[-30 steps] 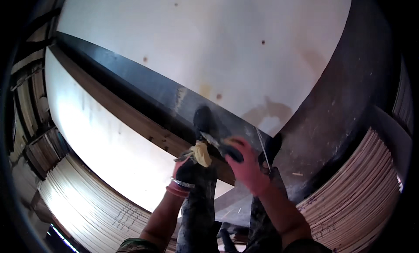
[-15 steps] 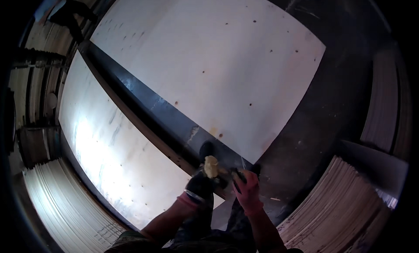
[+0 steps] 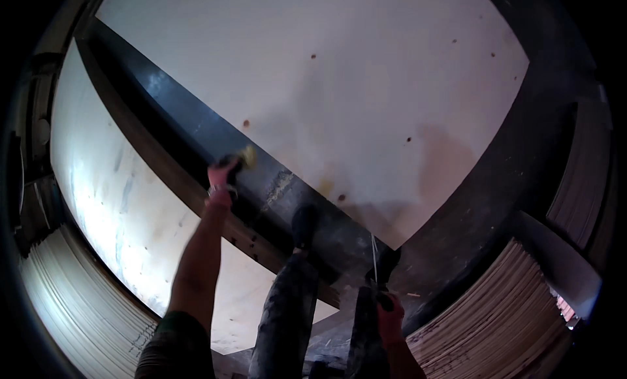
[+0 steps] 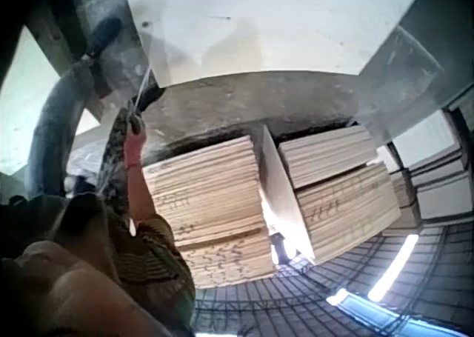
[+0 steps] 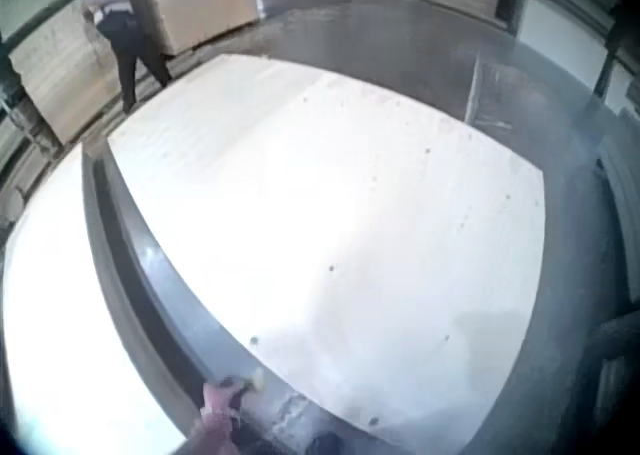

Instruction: The person scoops yellow putty from a bucket and applies it to small holes on large white boards. They use a putty knife to spread the filler into the holes and smooth the surface. The person moves between boards to treat multiple spots.

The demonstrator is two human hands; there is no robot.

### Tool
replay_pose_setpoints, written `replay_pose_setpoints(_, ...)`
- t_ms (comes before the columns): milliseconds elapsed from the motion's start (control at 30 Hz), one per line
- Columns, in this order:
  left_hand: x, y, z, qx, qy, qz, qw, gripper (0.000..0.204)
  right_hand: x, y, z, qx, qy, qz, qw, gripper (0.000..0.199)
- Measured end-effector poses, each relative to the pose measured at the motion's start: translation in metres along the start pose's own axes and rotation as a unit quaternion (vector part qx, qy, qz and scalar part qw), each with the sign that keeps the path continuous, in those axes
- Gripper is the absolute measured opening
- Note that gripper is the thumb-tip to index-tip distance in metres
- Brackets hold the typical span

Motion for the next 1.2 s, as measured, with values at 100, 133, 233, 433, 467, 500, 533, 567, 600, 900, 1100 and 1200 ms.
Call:
replay_pose_setpoints(100,0.034,-0.01,-0.105,-0.061,0.089,-0.173,0.979,0.03,0.003,0.025,-0.036,0.029,-0.02,0.027,0.999,0.024)
replay_pose_setpoints(133,0.022,0.016,-0.113,-0.049,0.099,-0.226,0.968,0.027,-0.001,0.029,-0.048,0.029,-0.02,0.051,0.998,0.026)
replay_pose_setpoints(233,-0.007,0.044,-0.129,-0.061,0.208,-0.312,0.925,0.022,-0.045,0.046,-0.09,0.026,-0.004,0.019,0.999,0.027)
replay_pose_setpoints(433,0.012,0.053,-0.093,0.0,0.34,-0.341,0.877,0.02,0.014,0.099,-0.199,-0.029,-0.168,0.18,0.969,0.029)
replay_pose_setpoints(467,0.019,0.049,-0.087,0.016,0.358,-0.329,0.874,0.02,0.047,0.12,-0.222,-0.019,-0.237,0.201,0.95,0.028)
replay_pose_setpoints(500,0.023,0.05,-0.081,0.034,0.378,-0.313,0.871,0.02,0.091,0.145,-0.244,-0.012,-0.304,0.222,0.926,0.027)
replay_pose_setpoints(533,0.032,0.052,-0.068,0.063,0.314,-0.303,0.898,0.022,0.135,0.172,-0.265,0.001,-0.357,0.224,0.907,0.025)
replay_pose_setpoints(567,0.041,0.053,-0.048,0.093,0.249,-0.286,0.921,0.024,0.181,0.196,-0.28,-0.014,-0.42,0.217,0.881,0.025)
replay_pose_setpoints(600,0.059,0.05,-0.027,0.079,0.216,-0.249,0.941,0.026,0.222,0.219,-0.291,-0.104,-0.544,0.214,0.804,0.025)
replay_pose_setpoints(900,0.134,0.013,0.146,0.016,-0.242,0.21,0.947,0.03,0.361,0.385,-0.307,-0.05,-0.641,0.376,0.667,0.018)
replay_pose_setpoints(1100,0.112,0.02,0.171,0.007,-0.207,0.264,0.942,0.024,0.266,0.353,-0.283,0.014,-0.654,0.541,0.529,0.008)
replay_pose_setpoints(1200,0.087,0.024,0.185,0.033,-0.109,0.17,0.979,0.024,0.186,0.286,-0.254,0.088,-0.598,0.411,0.683,0.01)
Point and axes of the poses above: each hand's wrist, its own z-axis away from the middle knuckle, its own y-axis out of the palm, x = y × z, the point moved 4 cm from there along -z, towards the middle knuckle, and after that the axes turned 3 degrees about z, right-handed, at the moved point
